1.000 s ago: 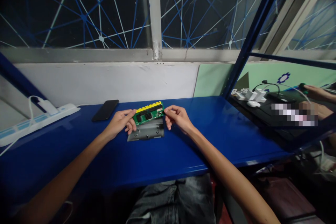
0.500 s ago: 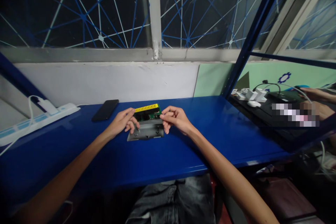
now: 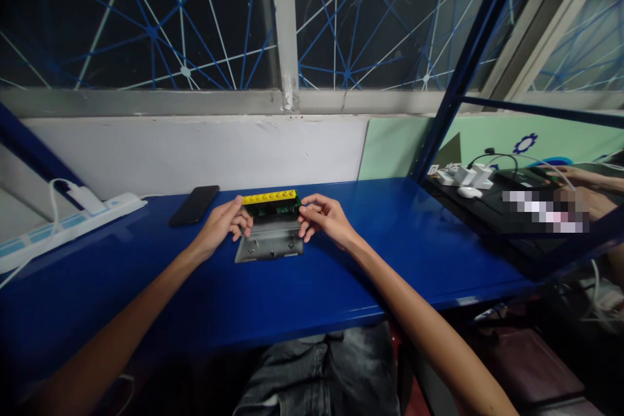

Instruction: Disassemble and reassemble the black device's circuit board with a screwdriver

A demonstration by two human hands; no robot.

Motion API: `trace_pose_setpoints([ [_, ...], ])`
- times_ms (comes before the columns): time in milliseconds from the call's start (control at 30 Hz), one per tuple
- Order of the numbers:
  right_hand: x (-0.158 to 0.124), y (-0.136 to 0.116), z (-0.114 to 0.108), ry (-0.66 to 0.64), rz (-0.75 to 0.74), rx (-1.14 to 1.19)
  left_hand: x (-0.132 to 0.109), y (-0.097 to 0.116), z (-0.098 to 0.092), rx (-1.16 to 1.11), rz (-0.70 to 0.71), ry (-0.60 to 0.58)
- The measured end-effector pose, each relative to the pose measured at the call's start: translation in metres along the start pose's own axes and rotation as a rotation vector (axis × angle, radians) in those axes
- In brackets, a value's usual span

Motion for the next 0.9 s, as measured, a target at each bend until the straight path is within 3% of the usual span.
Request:
trace_pose_setpoints([
  [333, -0.001, -0.003, -0.004, 0.11, -0.004, -0.134, -0.006, 0.006, 0.005, 0.076, 0.126, -0.095],
  [600, -0.003, -0.014, -0.005, 0.025, -0.028, -0.195, -0.009, 0.016, 0.001, 0.202, 0.202, -0.125],
  [900, -0.005, -0.022, -0.014, 0.009, -0.261, -0.728, -0.018, 0.036, -0.003, 0.575, 0.454, 0.029],
])
Point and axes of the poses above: each hand's wrist, its own x-axis towards the middle knuckle, its own z-axis out of the palm, y = z × x, the point moved 7 cm from there along x, towards the middle knuckle, and after that the axes turned 7 degrees about x, right-handed, at the moved point
